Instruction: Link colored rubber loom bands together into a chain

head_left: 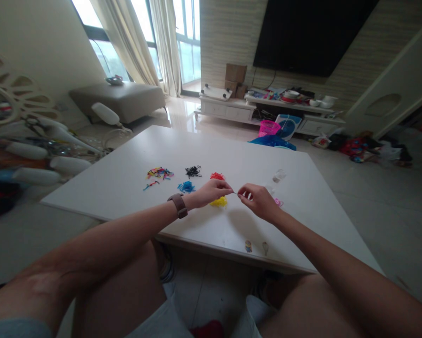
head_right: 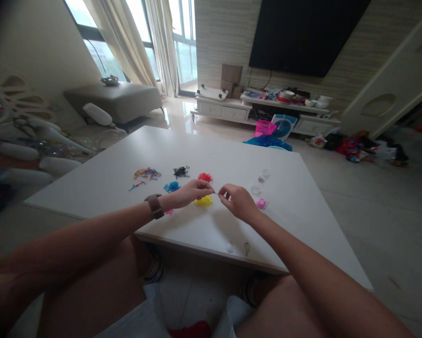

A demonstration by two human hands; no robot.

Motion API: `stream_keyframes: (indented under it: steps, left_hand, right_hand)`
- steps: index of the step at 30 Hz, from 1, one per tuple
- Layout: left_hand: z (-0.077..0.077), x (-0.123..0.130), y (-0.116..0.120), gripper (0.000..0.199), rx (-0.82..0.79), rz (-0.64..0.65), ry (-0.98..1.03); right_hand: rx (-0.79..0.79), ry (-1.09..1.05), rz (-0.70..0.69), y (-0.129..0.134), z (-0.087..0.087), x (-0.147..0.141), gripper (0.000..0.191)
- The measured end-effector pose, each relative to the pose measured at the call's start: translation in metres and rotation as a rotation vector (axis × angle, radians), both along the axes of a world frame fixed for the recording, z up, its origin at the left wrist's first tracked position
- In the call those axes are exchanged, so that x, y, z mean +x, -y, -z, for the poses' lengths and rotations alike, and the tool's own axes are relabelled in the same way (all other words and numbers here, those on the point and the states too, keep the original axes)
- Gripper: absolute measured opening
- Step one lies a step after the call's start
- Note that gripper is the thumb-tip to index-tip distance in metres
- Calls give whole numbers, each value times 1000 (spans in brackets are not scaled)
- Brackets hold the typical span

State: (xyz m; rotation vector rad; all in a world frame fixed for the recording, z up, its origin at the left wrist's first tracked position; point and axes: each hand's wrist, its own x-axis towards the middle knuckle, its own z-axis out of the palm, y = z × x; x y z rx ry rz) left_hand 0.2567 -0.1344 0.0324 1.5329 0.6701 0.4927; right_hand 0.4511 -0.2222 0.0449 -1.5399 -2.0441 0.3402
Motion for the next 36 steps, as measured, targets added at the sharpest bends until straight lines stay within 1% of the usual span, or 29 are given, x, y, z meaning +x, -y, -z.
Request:
stream_keyframes:
  steps: [5, 9, 14, 19, 22, 24, 26, 30, 33, 36]
  left_hand:
    - [0, 1, 1, 37, 52, -20, -14]
    - [1, 1, -1, 39, 91, 11, -6]
    - [3, 3, -5, 33, 206, -11, -3]
    - [2, -4, -23, 25, 291, -9, 24]
    - [-1, -13, -37, 22, 294, -84, 12]
    - [-3, -15, -41, 22, 285, -118, 14]
    - [-3, -13, -37, 23, 282, -78, 24]
    - [1, -2, -20, 25, 348, 117, -1]
    - [2, 1, -11, 28, 397, 136, -27]
    - [-1, -1, -10, 30, 441, 135, -26]
  right_hand:
    - [-12, -10, 8, -1, 0, 0, 5]
    - [-29, -22, 6, -1, -1, 0, 6]
    - [-15, -36, 3, 0, -2, -2, 9]
    - [-2, -77, 41, -1, -6, 1, 11]
    - [-2, -107, 84, -3, -10, 7, 10]
    - [0, -123, 107, -5, -11, 10, 10]
    - [-6, -125, 109, -5, -10, 10, 9]
    - [-26, -113, 51, -2, -4, 1, 9]
    - [-27, -132, 20, 0, -1, -3, 10]
    - [-29, -138, 35, 1, 0, -1, 12]
